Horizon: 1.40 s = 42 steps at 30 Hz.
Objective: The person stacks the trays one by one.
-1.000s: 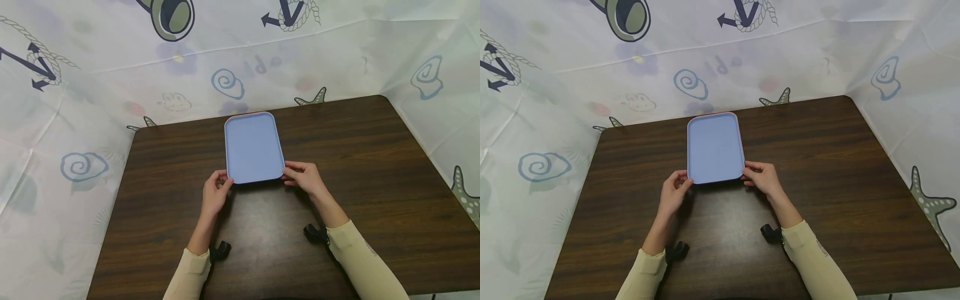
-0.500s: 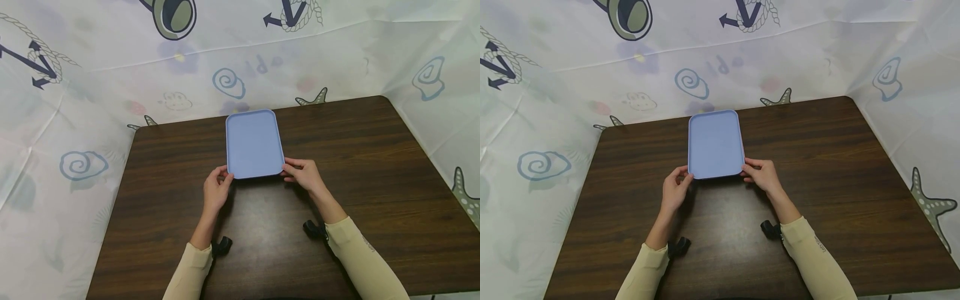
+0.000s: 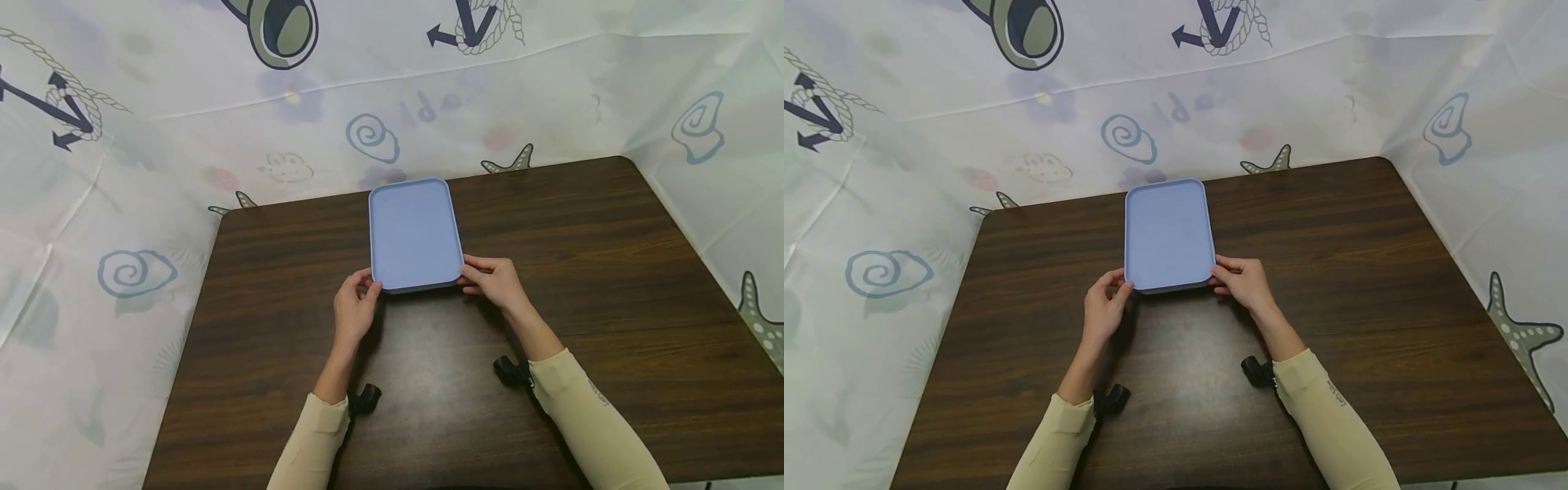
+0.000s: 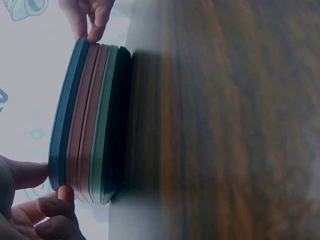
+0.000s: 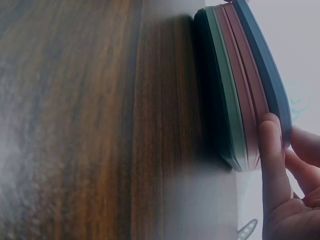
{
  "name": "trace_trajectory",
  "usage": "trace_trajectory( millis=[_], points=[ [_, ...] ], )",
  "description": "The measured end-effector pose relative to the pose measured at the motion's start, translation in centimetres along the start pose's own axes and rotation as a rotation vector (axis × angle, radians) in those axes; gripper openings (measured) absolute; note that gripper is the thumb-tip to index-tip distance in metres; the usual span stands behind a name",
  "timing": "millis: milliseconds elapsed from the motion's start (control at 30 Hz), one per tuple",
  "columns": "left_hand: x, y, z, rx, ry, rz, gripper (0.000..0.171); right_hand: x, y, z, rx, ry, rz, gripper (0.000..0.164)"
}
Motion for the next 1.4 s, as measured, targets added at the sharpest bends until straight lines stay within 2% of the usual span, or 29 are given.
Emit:
trace_trajectory(
  millis=[433, 900, 1067, 1267, 1400],
  points=[
    [-0.23, 0.46, 0.07, -0.117, 0.027, -0.051, 0.028, -0.41, 0.06, 0.05, 0.013, 0.024, 0.011, 0.038],
    [-0.11, 0.43, -0.17, -0.152, -0.006, -0.034, 0.031, -0.53, 0.28, 0.12, -0.004, 0.073, 0.045, 0.038],
    [-0.02, 0.38, -0.22, -0.181, -0.037, -0.043, 0.033, -0.46, 0.17, 0.05, 0.003, 0.08, 0.057, 0.038],
    [0.2, 0.39, -0.6, -0.226, -0.127, -0.055, 0.041, -0.28, 0.11, -0.1, 0.022, 0.072, 0.061, 0.039],
    [0.36, 0.15, -0.86, -0.233, -0.175, -0.036, 0.046, 0.02, 0.25, -0.34, 0.063, 0.052, 0.038, 0.044]
  ],
)
Point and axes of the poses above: each hand's wrist, its own x-axis away from the middle knuckle, its own z-axis out of the back of the hand, y = z × x, the point moved 8 cm from there along -x, towards the middle knuckle, and after that the axes turned 3 degrees about -z, right-handed, at the moved point
